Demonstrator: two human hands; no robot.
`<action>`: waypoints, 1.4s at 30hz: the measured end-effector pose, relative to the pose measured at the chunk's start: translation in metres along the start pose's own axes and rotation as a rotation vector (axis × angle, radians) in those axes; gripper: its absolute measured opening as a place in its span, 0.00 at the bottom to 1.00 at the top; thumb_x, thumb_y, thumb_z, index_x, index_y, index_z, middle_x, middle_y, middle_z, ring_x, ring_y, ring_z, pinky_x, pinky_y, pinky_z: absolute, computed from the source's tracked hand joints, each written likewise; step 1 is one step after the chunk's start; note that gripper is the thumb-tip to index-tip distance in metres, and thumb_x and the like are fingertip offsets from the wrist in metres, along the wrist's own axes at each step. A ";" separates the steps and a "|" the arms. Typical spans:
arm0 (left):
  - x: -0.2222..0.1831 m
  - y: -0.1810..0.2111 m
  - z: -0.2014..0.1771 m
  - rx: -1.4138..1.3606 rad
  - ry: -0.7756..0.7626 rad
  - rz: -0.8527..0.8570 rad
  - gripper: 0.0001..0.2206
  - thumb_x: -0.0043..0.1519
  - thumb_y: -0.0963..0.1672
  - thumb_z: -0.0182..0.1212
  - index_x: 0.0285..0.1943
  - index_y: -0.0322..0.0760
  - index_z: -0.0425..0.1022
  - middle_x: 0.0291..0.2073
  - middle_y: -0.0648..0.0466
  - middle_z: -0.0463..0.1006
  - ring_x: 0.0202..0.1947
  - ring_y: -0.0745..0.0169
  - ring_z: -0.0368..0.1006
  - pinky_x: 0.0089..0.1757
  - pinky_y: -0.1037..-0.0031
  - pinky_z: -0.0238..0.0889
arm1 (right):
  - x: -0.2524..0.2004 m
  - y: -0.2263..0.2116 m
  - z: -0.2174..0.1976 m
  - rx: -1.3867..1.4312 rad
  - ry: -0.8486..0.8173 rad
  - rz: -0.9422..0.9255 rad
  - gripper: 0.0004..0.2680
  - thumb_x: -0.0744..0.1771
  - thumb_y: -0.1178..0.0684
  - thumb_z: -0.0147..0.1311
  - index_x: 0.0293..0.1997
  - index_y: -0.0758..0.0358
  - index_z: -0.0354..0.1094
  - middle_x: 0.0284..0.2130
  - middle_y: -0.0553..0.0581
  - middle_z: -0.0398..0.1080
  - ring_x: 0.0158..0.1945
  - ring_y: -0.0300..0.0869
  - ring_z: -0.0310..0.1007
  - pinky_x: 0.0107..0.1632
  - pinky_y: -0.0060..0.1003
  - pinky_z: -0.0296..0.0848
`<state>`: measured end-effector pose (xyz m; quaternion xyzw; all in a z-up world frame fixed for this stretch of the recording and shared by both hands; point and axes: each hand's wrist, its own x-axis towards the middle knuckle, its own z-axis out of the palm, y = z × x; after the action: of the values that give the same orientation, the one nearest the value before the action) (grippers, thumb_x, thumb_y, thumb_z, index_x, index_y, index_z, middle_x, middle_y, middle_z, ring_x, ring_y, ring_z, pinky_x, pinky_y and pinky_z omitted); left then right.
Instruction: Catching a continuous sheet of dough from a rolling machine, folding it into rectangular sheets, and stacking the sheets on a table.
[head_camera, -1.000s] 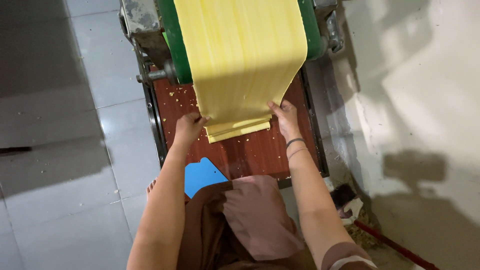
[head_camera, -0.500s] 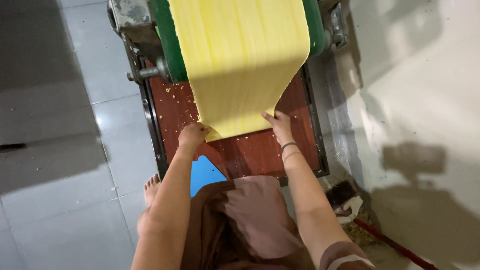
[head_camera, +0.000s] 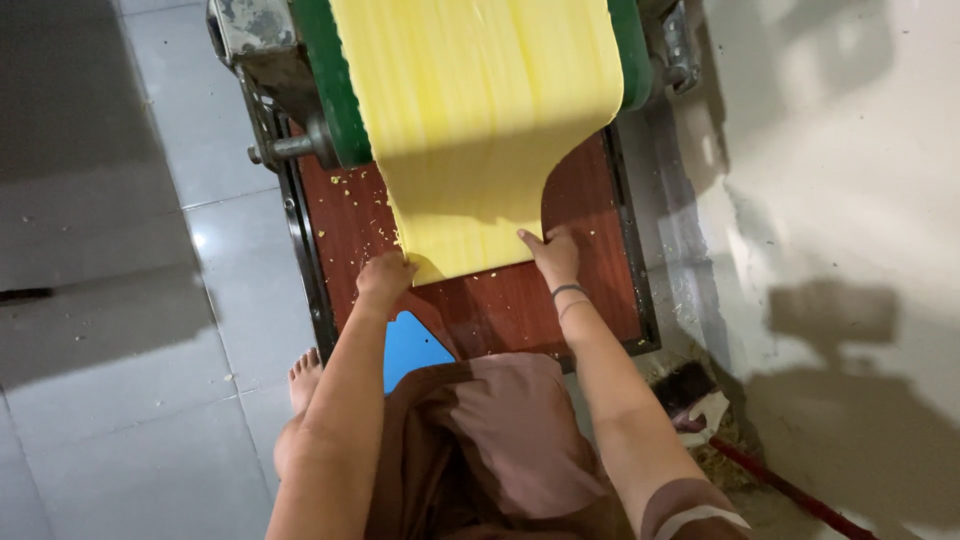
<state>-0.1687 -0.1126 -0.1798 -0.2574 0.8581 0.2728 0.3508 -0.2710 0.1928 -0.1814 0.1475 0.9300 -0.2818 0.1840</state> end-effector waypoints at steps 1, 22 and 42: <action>0.002 -0.002 0.001 0.011 0.001 0.009 0.23 0.63 0.55 0.52 0.59 0.43 0.78 0.54 0.45 0.81 0.59 0.42 0.75 0.54 0.53 0.71 | -0.002 -0.006 -0.006 0.045 -0.014 0.011 0.30 0.58 0.27 0.67 0.53 0.63 0.70 0.49 0.67 0.74 0.56 0.58 0.74 0.56 0.48 0.73; -0.105 0.065 -0.113 -0.990 0.705 0.727 0.22 0.58 0.45 0.77 0.55 0.25 0.75 0.58 0.35 0.74 0.65 0.38 0.66 0.62 0.53 0.58 | 0.002 -0.128 -0.125 1.069 0.092 -0.668 0.13 0.61 0.61 0.74 0.42 0.62 0.72 0.37 0.52 0.78 0.43 0.34 0.77 0.52 0.32 0.75; -0.062 0.048 -0.089 -1.038 0.594 0.698 0.16 0.64 0.47 0.73 0.27 0.37 0.74 0.15 0.63 0.63 0.22 0.75 0.55 0.27 0.78 0.44 | -0.046 -0.118 -0.107 1.065 0.051 -0.548 0.07 0.64 0.58 0.70 0.39 0.62 0.72 0.30 0.51 0.76 0.35 0.35 0.76 0.47 0.35 0.77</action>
<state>-0.2015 -0.1201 -0.0658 -0.1646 0.7088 0.6630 -0.1759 -0.3026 0.1528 -0.0235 -0.0193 0.6690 -0.7428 -0.0169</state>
